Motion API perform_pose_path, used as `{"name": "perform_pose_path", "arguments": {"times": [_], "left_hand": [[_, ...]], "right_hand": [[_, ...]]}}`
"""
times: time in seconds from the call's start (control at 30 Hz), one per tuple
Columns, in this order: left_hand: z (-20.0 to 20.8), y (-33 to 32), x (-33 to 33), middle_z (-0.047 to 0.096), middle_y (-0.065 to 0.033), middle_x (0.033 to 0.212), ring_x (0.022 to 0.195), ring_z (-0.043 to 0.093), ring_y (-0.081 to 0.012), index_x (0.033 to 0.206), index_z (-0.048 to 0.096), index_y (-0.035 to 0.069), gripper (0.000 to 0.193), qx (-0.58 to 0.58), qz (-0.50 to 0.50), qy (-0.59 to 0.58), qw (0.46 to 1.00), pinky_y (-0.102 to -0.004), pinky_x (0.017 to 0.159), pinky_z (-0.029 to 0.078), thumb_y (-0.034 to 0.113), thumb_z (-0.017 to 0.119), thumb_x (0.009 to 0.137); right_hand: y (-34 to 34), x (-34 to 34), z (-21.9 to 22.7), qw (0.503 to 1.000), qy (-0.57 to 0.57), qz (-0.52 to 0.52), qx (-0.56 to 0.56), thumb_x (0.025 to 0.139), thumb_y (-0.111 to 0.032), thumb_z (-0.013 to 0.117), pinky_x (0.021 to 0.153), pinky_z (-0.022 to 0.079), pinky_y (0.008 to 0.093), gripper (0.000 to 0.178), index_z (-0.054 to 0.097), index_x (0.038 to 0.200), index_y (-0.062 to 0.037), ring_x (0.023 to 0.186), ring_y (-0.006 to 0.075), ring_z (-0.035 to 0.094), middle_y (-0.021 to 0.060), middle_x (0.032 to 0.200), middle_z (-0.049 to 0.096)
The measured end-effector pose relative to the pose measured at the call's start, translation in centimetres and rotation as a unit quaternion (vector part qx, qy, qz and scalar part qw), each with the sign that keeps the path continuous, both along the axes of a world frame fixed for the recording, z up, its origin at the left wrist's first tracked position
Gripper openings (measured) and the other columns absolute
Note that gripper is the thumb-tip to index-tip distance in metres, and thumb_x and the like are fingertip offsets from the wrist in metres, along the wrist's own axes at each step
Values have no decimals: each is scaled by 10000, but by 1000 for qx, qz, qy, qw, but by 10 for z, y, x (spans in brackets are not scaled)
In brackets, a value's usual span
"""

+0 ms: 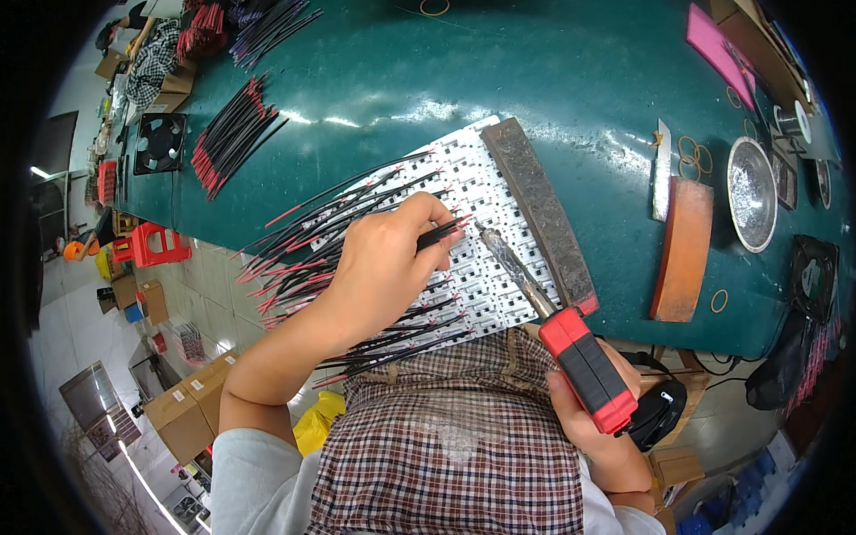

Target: The person solders the ends of bundled wires over a circuit board panel using a handheld soldering tool, rearranges the circuit board sheets on the workbench, and solders additional wire bundles with the tool.

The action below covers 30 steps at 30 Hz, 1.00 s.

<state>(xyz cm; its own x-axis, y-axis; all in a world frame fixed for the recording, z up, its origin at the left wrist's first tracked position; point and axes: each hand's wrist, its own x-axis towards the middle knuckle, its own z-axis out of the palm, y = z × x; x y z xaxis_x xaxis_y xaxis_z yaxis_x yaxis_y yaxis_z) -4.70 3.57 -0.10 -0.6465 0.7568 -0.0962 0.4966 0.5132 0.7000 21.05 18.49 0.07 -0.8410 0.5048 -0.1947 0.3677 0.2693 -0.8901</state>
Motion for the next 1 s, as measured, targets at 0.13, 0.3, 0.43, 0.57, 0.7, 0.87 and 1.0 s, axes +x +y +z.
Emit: {"name": "perform_pose_path", "arguments": {"times": [0.13, 0.3, 0.43, 0.57, 0.7, 0.87, 1.0], "left_hand": [[1, 0, -3, 704, -90, 659, 622, 710, -271, 970, 635, 18, 162, -37, -20, 18, 999, -371, 574, 511, 156, 707, 922], [1, 2, -4, 694, -101, 649, 607, 701, -282, 957, 639, 15, 167, -33, -24, 24, 999, -387, 569, 508, 154, 717, 910], [3, 3, -4, 679, -133, 653, 586, 680, -313, 932, 643, 16, 175, -40, -24, 35, 998, -407, 549, 503, 157, 738, 890], [-1, 3, -3, 675, -144, 667, 582, 673, -330, 923, 642, 18, 186, -28, -31, 57, 998, -420, 529, 503, 155, 756, 872], [-2, 2, -2, 677, -142, 671, 579, 673, -326, 923, 641, 21, 184, -9, -32, 69, 997, -420, 526, 507, 150, 760, 866], [-1, 2, -4, 674, -136, 668, 568, 669, -325, 921, 641, 27, 179, -24, -39, 73, 996, -415, 520, 511, 142, 763, 861], [-2, 3, -3, 670, -139, 663, 564, 666, -328, 918, 642, 28, 180, -15, -38, 78, 996, -416, 517, 509, 148, 763, 863]], "right_hand": [[1, -2, 1, 1000, -15, 3, -21, 749, -24, 761, 701, 541, 365, 271, 690, 1006, 17, 775, 315, 684, 157, 917, 686], [1, -10, 4, 1000, 2, 14, 14, 747, -16, 755, 691, 540, 368, 255, 685, 989, 20, 759, 315, 679, 156, 900, 681], [2, -10, 0, 1000, -3, 20, 0, 734, -8, 755, 683, 541, 366, 247, 683, 969, 18, 748, 312, 681, 152, 880, 677], [2, -10, -4, 999, 5, 27, 24, 721, 1, 755, 659, 540, 359, 247, 684, 956, 14, 722, 306, 680, 148, 868, 676], [2, -11, -4, 999, 0, 33, 29, 718, 3, 754, 648, 539, 356, 250, 687, 958, 14, 712, 301, 680, 146, 860, 675], [3, -9, -4, 999, -8, 26, 23, 713, 4, 760, 659, 544, 355, 274, 695, 978, 17, 724, 298, 687, 146, 862, 679], [1, 1, -3, 999, -46, 1, -14, 718, 3, 764, 690, 549, 361, 275, 698, 984, 16, 759, 306, 695, 149, 881, 687]]}}
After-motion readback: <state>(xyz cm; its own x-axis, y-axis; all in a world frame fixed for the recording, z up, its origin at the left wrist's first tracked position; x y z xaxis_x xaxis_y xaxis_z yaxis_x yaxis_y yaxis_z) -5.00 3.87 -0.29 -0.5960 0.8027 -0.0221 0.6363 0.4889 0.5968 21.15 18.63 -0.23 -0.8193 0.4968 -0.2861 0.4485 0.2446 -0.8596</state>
